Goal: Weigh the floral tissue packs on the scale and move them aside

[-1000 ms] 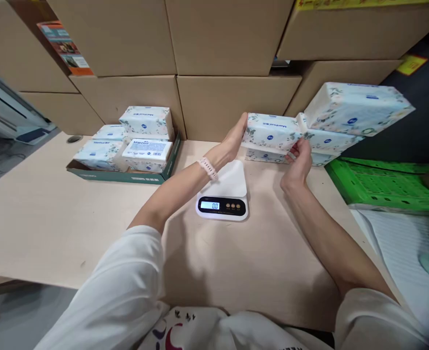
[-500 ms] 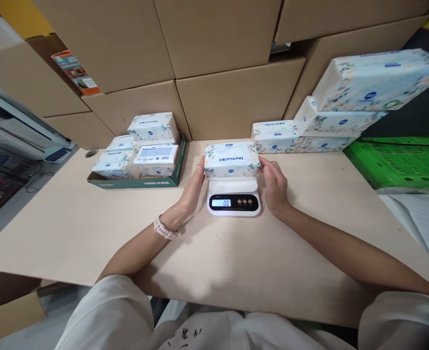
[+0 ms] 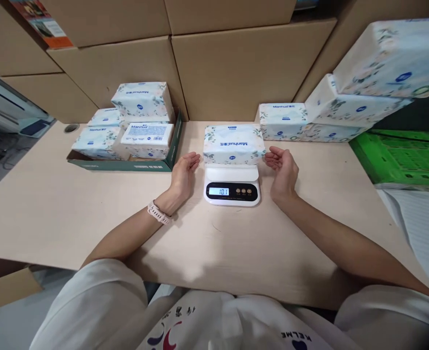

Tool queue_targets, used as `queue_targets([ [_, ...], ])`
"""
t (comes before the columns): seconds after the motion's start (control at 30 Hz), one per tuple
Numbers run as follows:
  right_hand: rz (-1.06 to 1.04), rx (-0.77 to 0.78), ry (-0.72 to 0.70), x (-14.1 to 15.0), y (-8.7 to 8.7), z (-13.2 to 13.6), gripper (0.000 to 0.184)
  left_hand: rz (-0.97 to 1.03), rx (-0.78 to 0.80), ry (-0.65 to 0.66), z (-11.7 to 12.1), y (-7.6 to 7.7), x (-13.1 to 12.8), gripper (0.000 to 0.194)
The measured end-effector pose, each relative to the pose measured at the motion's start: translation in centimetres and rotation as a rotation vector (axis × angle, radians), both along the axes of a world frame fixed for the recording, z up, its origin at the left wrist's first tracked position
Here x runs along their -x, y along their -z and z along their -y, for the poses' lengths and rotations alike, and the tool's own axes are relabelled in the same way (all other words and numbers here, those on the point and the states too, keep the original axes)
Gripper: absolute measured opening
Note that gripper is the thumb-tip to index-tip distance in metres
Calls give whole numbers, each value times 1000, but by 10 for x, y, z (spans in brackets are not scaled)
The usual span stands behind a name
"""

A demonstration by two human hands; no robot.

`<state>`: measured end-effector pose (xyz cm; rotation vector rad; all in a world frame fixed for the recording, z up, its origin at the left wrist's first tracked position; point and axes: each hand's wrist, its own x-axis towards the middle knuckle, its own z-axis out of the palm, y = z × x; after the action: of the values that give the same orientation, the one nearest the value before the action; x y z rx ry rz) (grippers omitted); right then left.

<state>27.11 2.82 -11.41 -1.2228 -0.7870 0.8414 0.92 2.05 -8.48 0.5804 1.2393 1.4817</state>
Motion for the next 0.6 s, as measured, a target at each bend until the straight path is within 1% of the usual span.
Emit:
queue_targets([
  [0.4,14,-2,-10,3,-4,4,70,-16,-12,21,0,-1,2,6],
  [0.6,12,0,-17,3,-3,4,71,-28,-24,33,0,0,2,9],
])
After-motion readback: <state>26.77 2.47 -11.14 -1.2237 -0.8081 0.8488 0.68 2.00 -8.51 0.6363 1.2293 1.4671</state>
